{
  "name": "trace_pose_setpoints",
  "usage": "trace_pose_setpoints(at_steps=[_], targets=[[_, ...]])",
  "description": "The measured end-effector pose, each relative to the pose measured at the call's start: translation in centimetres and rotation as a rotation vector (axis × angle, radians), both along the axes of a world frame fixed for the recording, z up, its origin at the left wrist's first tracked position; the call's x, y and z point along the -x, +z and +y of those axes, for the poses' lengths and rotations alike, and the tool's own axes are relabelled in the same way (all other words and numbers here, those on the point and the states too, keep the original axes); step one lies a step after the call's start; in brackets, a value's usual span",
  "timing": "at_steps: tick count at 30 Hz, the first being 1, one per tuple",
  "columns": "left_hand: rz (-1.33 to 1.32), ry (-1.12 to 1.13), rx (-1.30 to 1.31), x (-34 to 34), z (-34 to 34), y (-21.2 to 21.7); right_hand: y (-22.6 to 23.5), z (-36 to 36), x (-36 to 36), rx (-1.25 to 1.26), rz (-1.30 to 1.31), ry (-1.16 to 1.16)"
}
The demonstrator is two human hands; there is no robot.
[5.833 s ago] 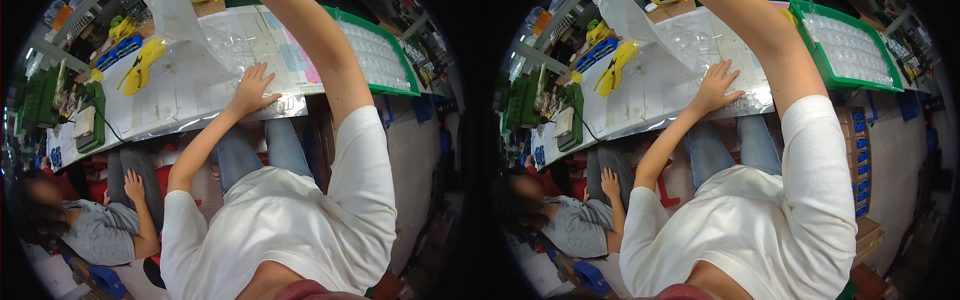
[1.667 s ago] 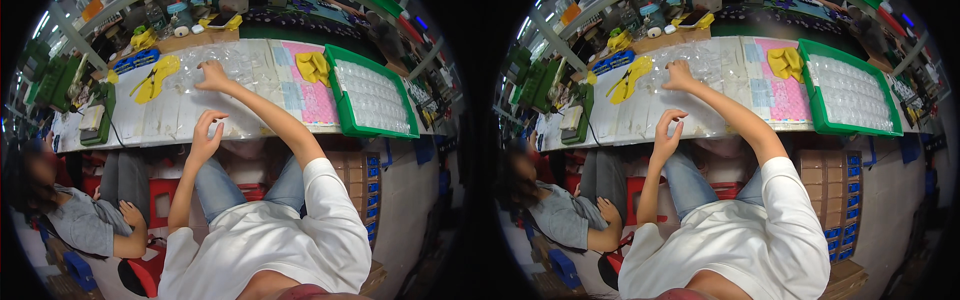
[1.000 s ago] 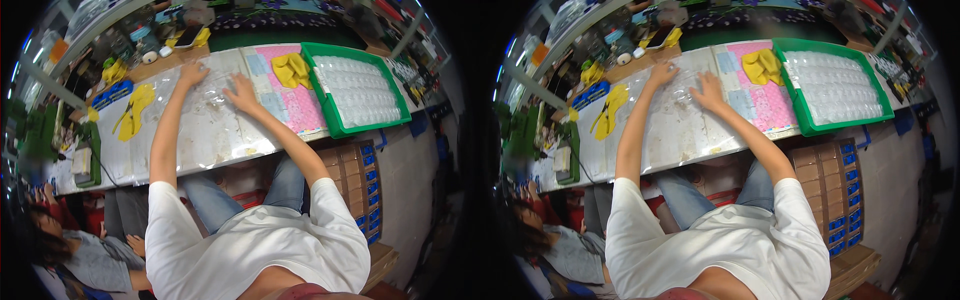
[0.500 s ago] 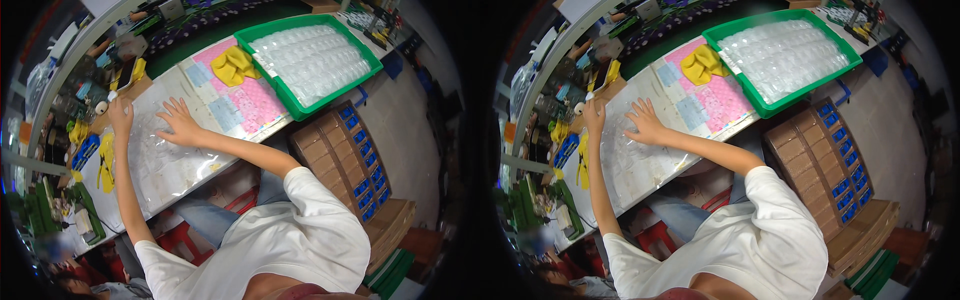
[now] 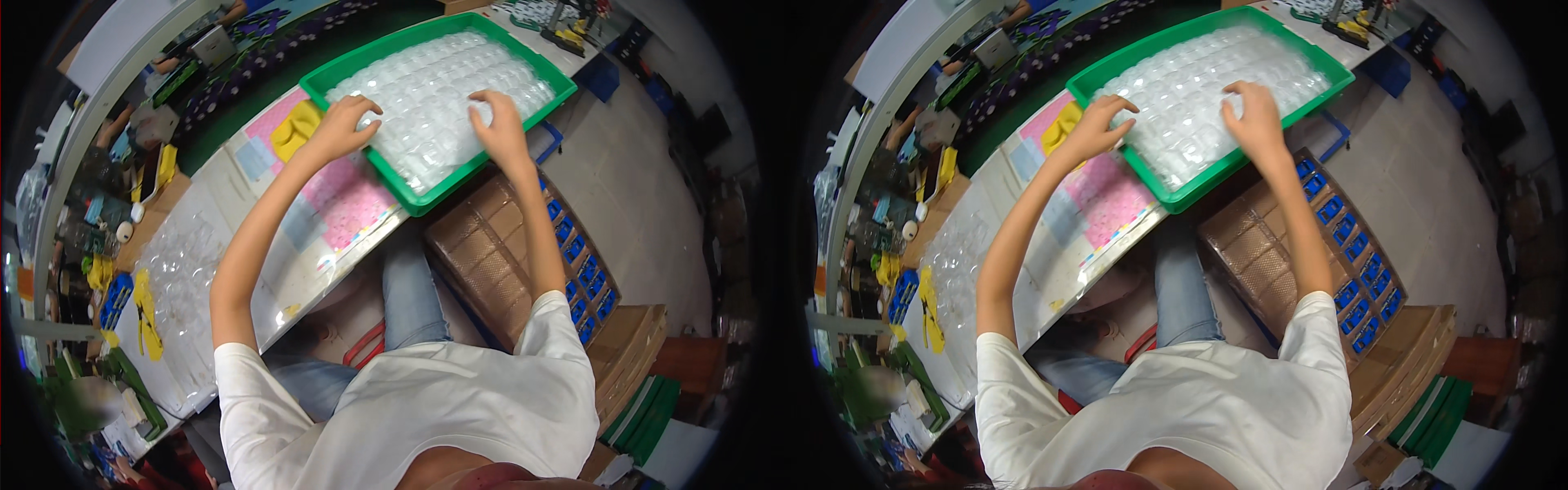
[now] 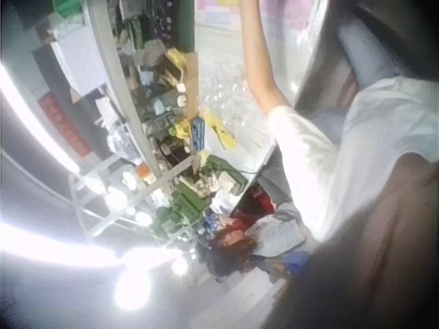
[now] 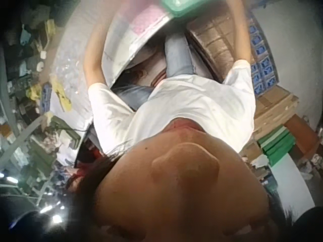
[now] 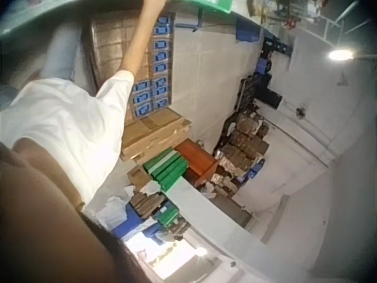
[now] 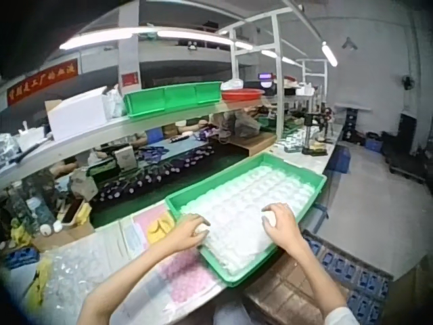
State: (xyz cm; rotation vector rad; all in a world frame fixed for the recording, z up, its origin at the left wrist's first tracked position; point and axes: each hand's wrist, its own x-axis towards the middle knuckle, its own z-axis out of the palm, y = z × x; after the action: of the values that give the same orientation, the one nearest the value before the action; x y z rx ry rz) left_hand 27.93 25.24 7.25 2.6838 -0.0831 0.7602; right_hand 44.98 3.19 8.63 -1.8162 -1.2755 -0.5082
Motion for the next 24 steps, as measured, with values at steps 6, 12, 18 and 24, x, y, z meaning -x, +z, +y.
trace_pose_setpoints(at_steps=[6, 12, 18, 24], targets=[[-0.035, 0.117, 0.064, -3.4, -2.2, -3.0, -3.5, -1.1, -21.9, 0.263, 0.053, -0.517], [-0.021, 0.153, 0.069, -3.0, -2.6, -2.7, -2.7, -0.1, -29.5, 0.699, 0.375, -0.558], [0.002, 0.194, 0.105, -2.1, -2.3, -2.4, -3.4, 2.5, -28.8, 0.751, 0.322, -0.764], [-0.022, 0.169, 0.11, -3.4, -2.9, -2.5, -5.1, 0.1, -35.6, 0.586, 0.412, -0.547]])
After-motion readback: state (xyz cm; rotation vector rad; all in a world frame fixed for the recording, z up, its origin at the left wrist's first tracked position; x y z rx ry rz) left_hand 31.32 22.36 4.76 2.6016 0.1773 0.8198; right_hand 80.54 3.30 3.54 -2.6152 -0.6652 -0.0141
